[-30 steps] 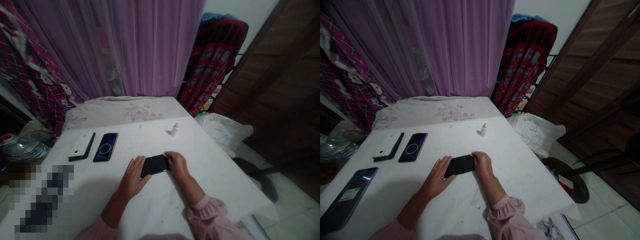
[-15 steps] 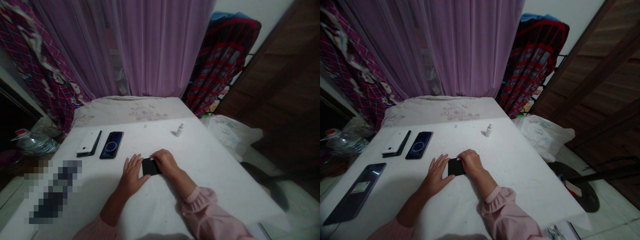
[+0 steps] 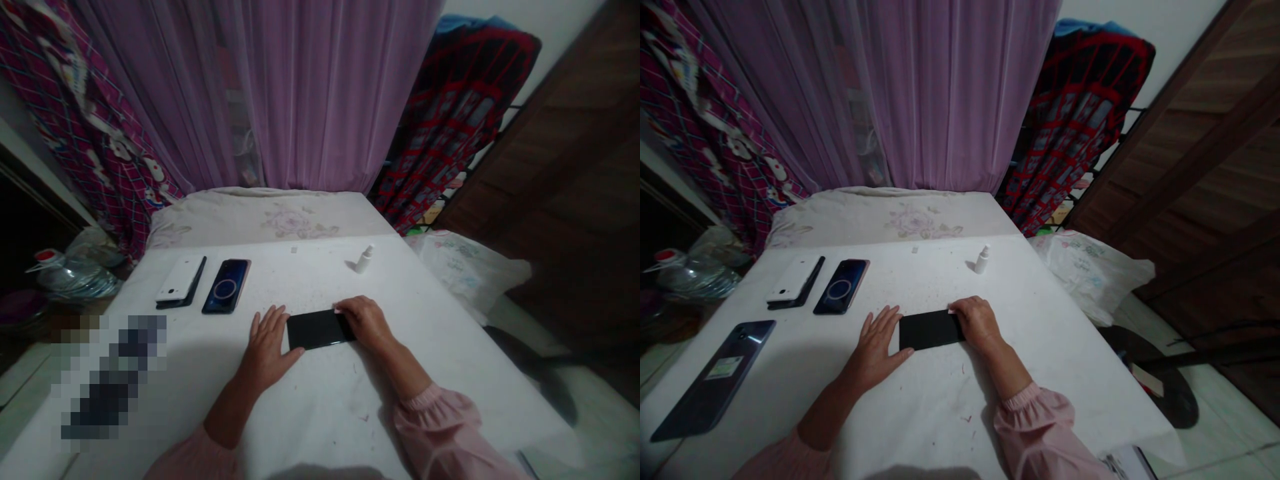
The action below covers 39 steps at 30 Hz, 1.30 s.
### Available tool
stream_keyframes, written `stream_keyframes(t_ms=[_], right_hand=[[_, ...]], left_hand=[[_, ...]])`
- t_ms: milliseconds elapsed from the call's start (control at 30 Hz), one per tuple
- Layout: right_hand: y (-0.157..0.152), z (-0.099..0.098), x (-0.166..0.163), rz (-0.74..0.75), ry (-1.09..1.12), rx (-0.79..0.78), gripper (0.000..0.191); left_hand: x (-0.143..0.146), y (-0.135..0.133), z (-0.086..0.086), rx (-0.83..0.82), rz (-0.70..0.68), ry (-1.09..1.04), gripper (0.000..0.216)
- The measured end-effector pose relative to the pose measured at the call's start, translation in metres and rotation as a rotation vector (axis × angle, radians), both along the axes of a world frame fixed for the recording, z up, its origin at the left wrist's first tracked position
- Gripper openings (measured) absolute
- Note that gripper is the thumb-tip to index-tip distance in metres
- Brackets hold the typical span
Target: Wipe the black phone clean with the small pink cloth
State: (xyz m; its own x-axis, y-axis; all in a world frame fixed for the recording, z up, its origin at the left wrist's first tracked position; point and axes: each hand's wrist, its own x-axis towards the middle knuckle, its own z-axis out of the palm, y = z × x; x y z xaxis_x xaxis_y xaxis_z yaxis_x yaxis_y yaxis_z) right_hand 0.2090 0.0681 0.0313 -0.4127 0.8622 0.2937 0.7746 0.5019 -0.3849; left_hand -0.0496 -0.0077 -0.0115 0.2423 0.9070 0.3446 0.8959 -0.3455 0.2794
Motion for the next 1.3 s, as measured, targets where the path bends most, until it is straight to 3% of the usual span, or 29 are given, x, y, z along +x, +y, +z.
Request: stream_keyframes(t_ms=[100, 233, 333, 467, 667, 800, 967, 1167, 1300], right_hand=[[-0.002, 0.000, -0.013, 0.003, -0.017, -0.006, 0.023], [-0.010, 0.003, -0.062, 0.128, -0.007, 0.003, 0.021], [-0.011, 0.005, -0.076, 0.175, -0.008, -0.006, 0.020], [-0.006, 0.004, -0.040, 0.090, -0.024, -0.016, 0.023], [-0.007, -0.004, 0.030, -0.192, 0.072, 0.002, 0.022], [-0.009, -0.010, 0.026, -0.292, 0.178, -0.011, 0.022], [-0.015, -0.015, 0.002, -0.221, 0.182, 0.018, 0.025], [-0.057, -0.018, 0.008, -0.294, 0.233, 0.000, 0.029], [-0.076, -0.009, 0.020, -0.305, 0.251, -0.117, 0.028]], left_hand=[[0.001, 0.000, 0.000, 0.001, -0.002, 0.003, 0.059], [0.001, 0.000, 0.000, 0.014, -0.001, 0.007, 0.059], [0.000, 0.000, 0.000, 0.024, -0.004, 0.010, 0.058], [-0.001, -0.001, 0.000, 0.031, -0.011, 0.014, 0.059], [-0.003, -0.001, -0.001, 0.028, -0.026, 0.030, 0.067], [-0.004, -0.002, -0.001, 0.004, -0.059, 0.058, 0.076], [-0.001, -0.002, 0.003, -0.007, -0.047, 0.055, 0.067], [0.002, -0.003, 0.007, -0.015, -0.017, 0.049, 0.061], [0.006, -0.002, 0.009, 0.010, -0.008, 0.047, 0.060]])
